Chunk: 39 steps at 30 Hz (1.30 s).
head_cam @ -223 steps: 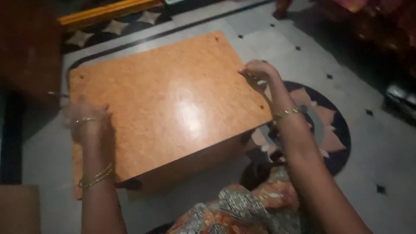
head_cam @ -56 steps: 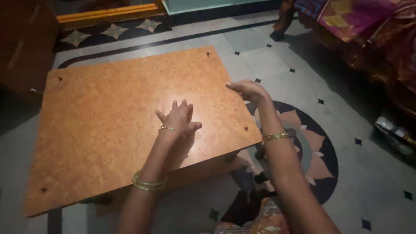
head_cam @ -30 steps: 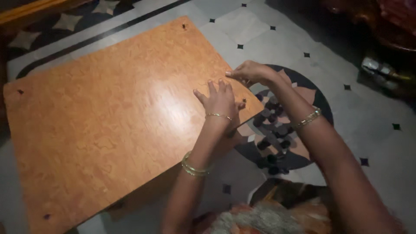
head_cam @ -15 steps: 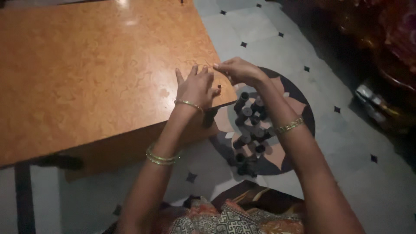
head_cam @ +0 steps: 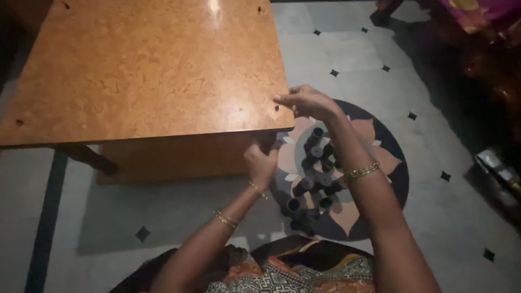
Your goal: The person assembles a small wooden table by inserting cylindrical legs into pre-drilled holes in the tabletop and securing them. They handle the tabletop and legs, aligning and pressing the legs into place.
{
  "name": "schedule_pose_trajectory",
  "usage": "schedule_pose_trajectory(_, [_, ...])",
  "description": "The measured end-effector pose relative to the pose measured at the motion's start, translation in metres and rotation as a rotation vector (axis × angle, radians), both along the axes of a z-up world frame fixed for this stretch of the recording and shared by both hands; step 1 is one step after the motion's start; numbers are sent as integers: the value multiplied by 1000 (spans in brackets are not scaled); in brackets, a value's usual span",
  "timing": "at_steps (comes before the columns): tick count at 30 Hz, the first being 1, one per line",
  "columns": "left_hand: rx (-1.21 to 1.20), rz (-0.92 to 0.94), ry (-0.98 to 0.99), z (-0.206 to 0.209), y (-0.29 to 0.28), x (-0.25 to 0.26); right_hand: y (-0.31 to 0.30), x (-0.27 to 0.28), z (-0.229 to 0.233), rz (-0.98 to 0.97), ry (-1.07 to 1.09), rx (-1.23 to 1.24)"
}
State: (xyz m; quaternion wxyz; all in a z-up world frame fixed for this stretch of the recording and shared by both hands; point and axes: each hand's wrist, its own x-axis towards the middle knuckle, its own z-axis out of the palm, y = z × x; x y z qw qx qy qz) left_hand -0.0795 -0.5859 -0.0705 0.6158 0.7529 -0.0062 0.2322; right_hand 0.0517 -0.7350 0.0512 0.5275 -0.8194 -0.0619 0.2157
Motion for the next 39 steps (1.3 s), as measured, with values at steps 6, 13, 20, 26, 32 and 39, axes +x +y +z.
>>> schedule_pose_trajectory(6, [110, 92, 346, -81, -27, 73, -9, -11, -7, 11, 92, 158])
schedule_pose_trajectory(13, [-157, -91, 54, -123, -24, 101, -6, -16, -7, -1, 22, 98])
schedule_pose_trajectory(20, [-12, -213, 102, -107, -9, 94, -2, -12, -9, -40, 61, 160])
schedule_pose_trajectory(26, [-111, -209, 47, -101, -11, 102, -3, -9, -16, -62, 25, 149])
schedule_pose_trajectory(32, [57, -208, -44, -113, -7, 106, -4, -9, -11, -29, 70, 153])
schedule_pose_trajectory(39, [316, -129, 376, -109, -3, 57, -19, 3, -6, 54, 81, 67])
